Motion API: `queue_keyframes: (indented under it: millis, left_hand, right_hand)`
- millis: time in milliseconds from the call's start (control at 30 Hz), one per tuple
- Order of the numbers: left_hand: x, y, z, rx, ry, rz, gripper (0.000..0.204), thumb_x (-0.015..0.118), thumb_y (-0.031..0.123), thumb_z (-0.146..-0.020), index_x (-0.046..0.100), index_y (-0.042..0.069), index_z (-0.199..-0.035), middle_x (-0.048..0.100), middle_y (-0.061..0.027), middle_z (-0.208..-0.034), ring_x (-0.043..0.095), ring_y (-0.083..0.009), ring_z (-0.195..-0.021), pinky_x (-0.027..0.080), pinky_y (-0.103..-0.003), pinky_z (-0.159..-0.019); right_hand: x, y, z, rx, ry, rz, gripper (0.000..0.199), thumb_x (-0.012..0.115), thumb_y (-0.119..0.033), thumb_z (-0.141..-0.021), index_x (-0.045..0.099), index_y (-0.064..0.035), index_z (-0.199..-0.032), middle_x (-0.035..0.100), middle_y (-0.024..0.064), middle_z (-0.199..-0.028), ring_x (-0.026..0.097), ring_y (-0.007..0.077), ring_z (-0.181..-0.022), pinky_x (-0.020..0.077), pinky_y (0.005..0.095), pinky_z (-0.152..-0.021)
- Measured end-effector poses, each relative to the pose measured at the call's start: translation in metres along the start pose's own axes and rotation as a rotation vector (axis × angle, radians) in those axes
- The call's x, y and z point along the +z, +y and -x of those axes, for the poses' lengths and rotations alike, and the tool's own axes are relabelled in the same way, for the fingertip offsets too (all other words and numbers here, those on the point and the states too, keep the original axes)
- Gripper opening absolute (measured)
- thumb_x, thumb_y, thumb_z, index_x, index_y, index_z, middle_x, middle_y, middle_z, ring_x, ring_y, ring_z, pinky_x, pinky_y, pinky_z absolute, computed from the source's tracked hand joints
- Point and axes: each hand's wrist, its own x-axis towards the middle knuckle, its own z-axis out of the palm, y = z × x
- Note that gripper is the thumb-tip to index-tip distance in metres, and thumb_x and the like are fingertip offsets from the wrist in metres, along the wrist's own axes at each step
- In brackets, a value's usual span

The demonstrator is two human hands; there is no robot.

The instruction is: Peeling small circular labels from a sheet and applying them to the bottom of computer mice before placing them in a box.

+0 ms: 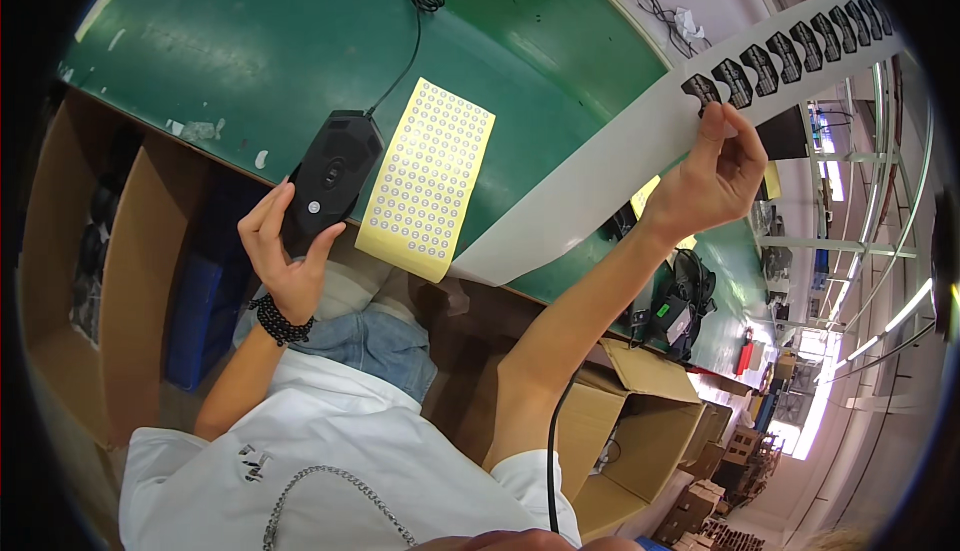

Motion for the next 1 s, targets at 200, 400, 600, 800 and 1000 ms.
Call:
queue_keyframes:
  millis: [200, 400, 600, 800, 1000]
  left_hand:
    - [-0.005, 0.003, -0.005, 0.011, 0.005, -0.135, 0.07, 0.089, 0.012, -0.074, 0.055, 0.002, -0.135, 0.054, -0.014, -0.131, 0.06, -0.0312, -0.117, 0.048, -0.038, -0.102]
    - [0.009, -0.011, -0.002, 0.058, 0.054, 0.036, 0.067, 0.091, 0.013, -0.07, 0.058, 0.002, -0.127, 0.055, -0.0126, -0.126, 0.061, -0.0332, -0.116, 0.051, -0.042, -0.102]
    - [0.013, -0.017, -0.002, 0.091, 0.125, 0.111, 0.069, 0.093, 0.011, -0.066, 0.059, 0.002, -0.125, 0.054, -0.0111, -0.123, 0.062, -0.0341, -0.114, 0.054, -0.045, -0.1]
    - [0.012, -0.023, -0.003, 0.113, 0.118, 0.14, 0.066, 0.093, 0.011, -0.067, 0.06, 0.002, -0.124, 0.054, -0.0106, -0.122, 0.062, -0.033, -0.114, 0.055, -0.044, -0.1]
    - [0.01, -0.026, -0.003, 0.142, 0.107, 0.144, 0.065, 0.092, 0.012, -0.068, 0.061, 0.003, -0.123, 0.053, -0.0102, -0.123, 0.061, -0.0318, -0.114, 0.056, -0.044, -0.1]
  right_hand:
    - [-0.014, -0.031, 0.064, -0.148, 0.138, 0.329, 0.011, 0.072, -0.019, -0.095, 0.063, -0.0128, -0.095, 0.051, 0.0114, -0.144, 0.046, 0.0284, -0.137, 0.0425, 0.0412, -0.113]
    - [0.035, -0.109, 0.2, 0.126, -0.108, -0.104, 0.014, 0.068, -0.013, -0.098, 0.055, -0.0112, -0.092, 0.061, 0.0098, -0.109, 0.058, 0.0212, -0.1, 0.048, 0.0343, -0.093]
    - [0.09, -0.102, 0.224, 0.89, -0.366, -0.346, 0.017, 0.071, -0.005, -0.092, 0.062, -0.0028, -0.107, 0.064, 0.0044, -0.098, 0.057, 0.0102, -0.083, 0.0459, 0.0219, -0.076]
    - [0.093, -0.096, 0.22, 0.856, -0.357, -0.325, 0.02, 0.075, -0.001, -0.088, 0.065, -0.0034, -0.105, 0.067, 0.0049, -0.1, 0.06, 0.011, -0.082, 0.0486, 0.0223, -0.08]
    - [0.093, -0.092, 0.222, 0.828, -0.395, -0.322, 0.022, 0.076, -0.001, -0.088, 0.064, -0.0033, -0.106, 0.067, 0.0053, -0.099, 0.061, 0.0113, -0.082, 0.0485, 0.0217, -0.08]
